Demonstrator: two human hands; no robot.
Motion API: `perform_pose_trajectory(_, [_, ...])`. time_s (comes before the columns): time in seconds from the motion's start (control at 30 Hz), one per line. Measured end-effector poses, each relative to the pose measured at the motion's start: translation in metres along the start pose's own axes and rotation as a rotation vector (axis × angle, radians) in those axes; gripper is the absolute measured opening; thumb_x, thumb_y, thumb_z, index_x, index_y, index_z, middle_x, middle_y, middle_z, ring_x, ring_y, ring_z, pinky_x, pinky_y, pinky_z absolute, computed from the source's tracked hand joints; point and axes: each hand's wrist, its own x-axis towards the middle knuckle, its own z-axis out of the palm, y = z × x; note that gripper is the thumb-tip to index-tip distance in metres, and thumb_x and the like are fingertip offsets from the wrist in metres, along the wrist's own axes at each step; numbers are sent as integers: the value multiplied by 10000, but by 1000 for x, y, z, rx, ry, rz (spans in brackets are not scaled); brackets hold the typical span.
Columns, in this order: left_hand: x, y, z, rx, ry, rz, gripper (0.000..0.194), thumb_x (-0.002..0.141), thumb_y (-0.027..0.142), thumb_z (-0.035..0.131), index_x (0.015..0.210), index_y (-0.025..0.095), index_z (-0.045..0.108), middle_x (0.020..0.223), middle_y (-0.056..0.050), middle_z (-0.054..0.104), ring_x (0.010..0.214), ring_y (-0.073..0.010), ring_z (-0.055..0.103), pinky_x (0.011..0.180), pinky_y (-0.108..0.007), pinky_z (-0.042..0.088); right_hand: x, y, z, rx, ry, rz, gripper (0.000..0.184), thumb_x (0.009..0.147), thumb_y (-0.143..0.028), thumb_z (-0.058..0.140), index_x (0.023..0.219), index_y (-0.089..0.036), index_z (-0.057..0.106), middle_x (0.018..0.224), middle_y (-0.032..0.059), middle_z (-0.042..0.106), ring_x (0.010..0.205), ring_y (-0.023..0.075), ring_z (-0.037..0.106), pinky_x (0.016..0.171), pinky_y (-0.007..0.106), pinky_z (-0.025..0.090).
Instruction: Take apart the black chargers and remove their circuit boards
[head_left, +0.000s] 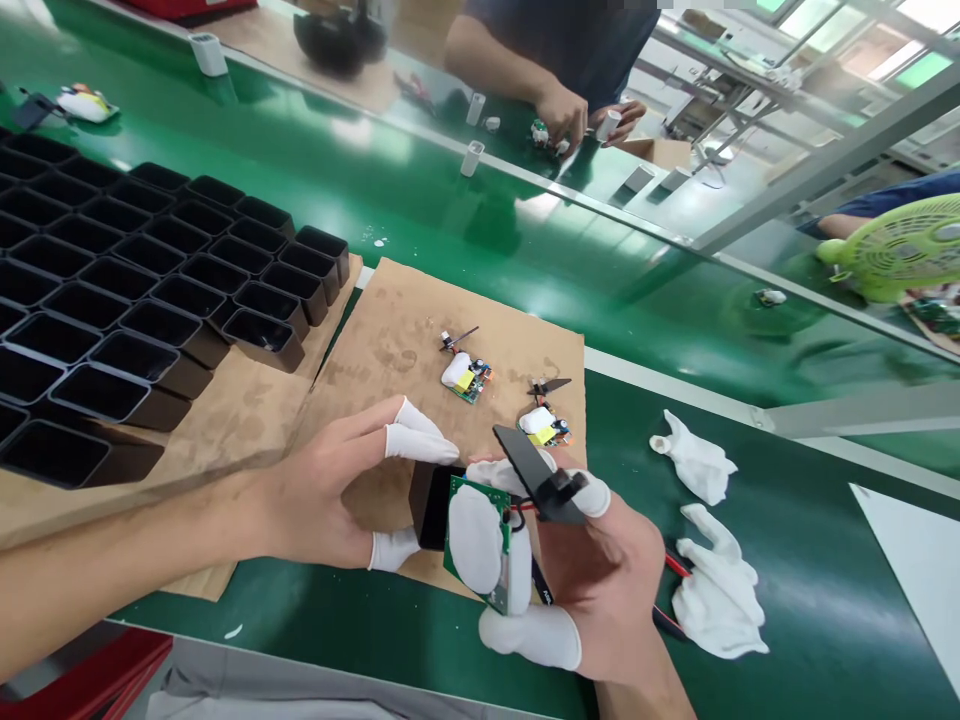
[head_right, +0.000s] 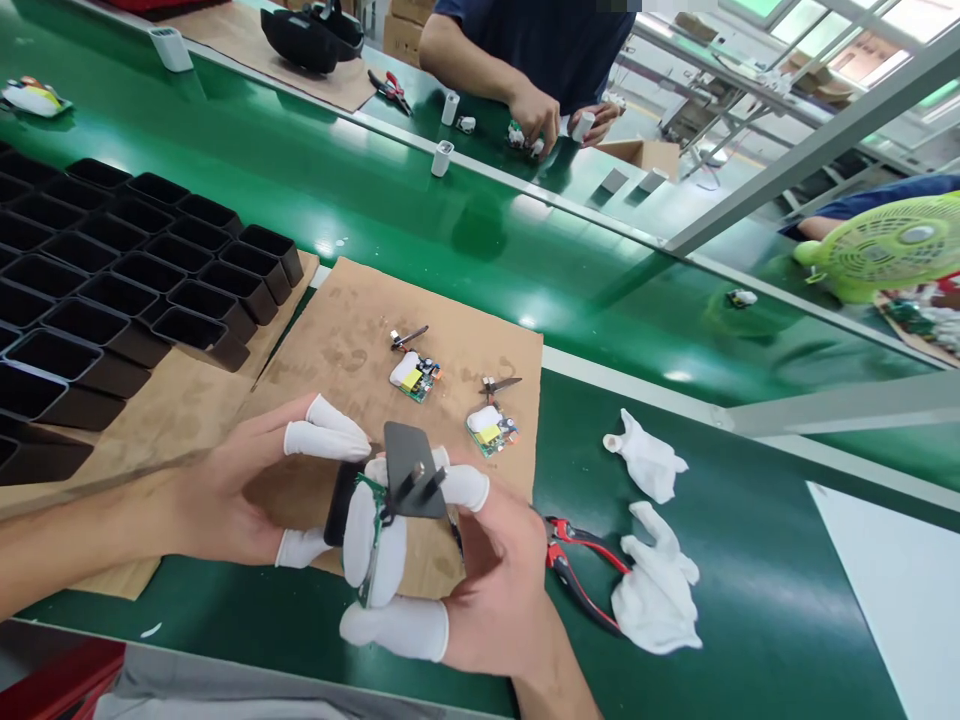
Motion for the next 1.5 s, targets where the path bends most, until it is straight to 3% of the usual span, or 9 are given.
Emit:
perform_pose_trajectory(0.17, [0,-3,0,-11,19,7,804,821,245,995,1542,312,646,1171,-138,805,973,-339,813,781,-496,735,3,2,-3,32,-65,-100,657,601,-285,1165,1170,-365,848,1035,40,871,809,318,795,776,474,705])
perform_pose_trajectory(0.33, [0,-3,0,-23,18,7,785,833,243,993,1535,307,645,1170,-133,811,959,-321,814,787,-489,742,6,-1,1,7,-40,-96,623,606,-317,1171,1148,-346,864,1088,50,887,808,315,801,726,452,691])
perform_pose_trajectory(0.53, [1,-3,0,-7,31,10,771,826,221,980,1521,297,657,1170,-137,822,956,-327,816,784,-495,743,8,-1,2,-11,-64,-139,724,644,-294,1161,1302,-346,862,1101,57,892,860,320,834,742,442,715])
perform_pose_trajectory(0.77, [-1,-5,0,-8,28,12,775,798,182,993,1496,254,666,1171,-131,817,987,-292,816,841,-435,728,4,4,0,-41,-57,-140,738,663,-293,1151,1337,-356,857,1122,76,890,897,337,849,740,441,729])
perform_pose_trajectory(0.9, [0,-5,-1,9,25,4,766,777,132,969,1469,255,662,1197,-120,824,984,-273,804,850,-401,713,1,5,-2,12,27,-160,783,650,-322,1157,1367,-326,844,1193,108,889,925,360,868,844,510,757])
perform_pose_trajectory(1.0, [1,-6,-3,21,27,-6,742,771,144,970,1447,247,680,1166,-112,809,988,-272,803,850,-394,712,1,1,-6,108,101,-134,756,723,-428,1118,1413,-302,836,1210,132,896,1010,422,887,933,600,753])
perform_pose_trajectory(1.13, [0,-4,-3,8,24,6,726,792,147,956,1456,243,679,1174,-115,804,1003,-266,805,857,-384,715,1,-2,-8,159,84,-59,706,743,-466,1103,1382,-302,852,1170,131,903,1019,439,889,955,640,744])
perform_pose_trajectory(1.3, [1,-2,-1,13,22,-1,723,810,132,949,1467,240,668,1206,-125,814,1017,-271,812,875,-398,718,-4,5,-4,98,19,-29,790,689,-458,1134,1397,-285,830,967,80,878,985,395,871,920,583,758])
perform_pose_trajectory(1.5, [1,-3,-1,-13,26,29,708,843,155,948,1487,243,667,1200,-128,819,1016,-270,821,858,-389,727,-1,10,-5,-50,-8,-73,771,634,-443,1159,1320,-287,844,1090,109,884,1039,388,849,882,506,749])
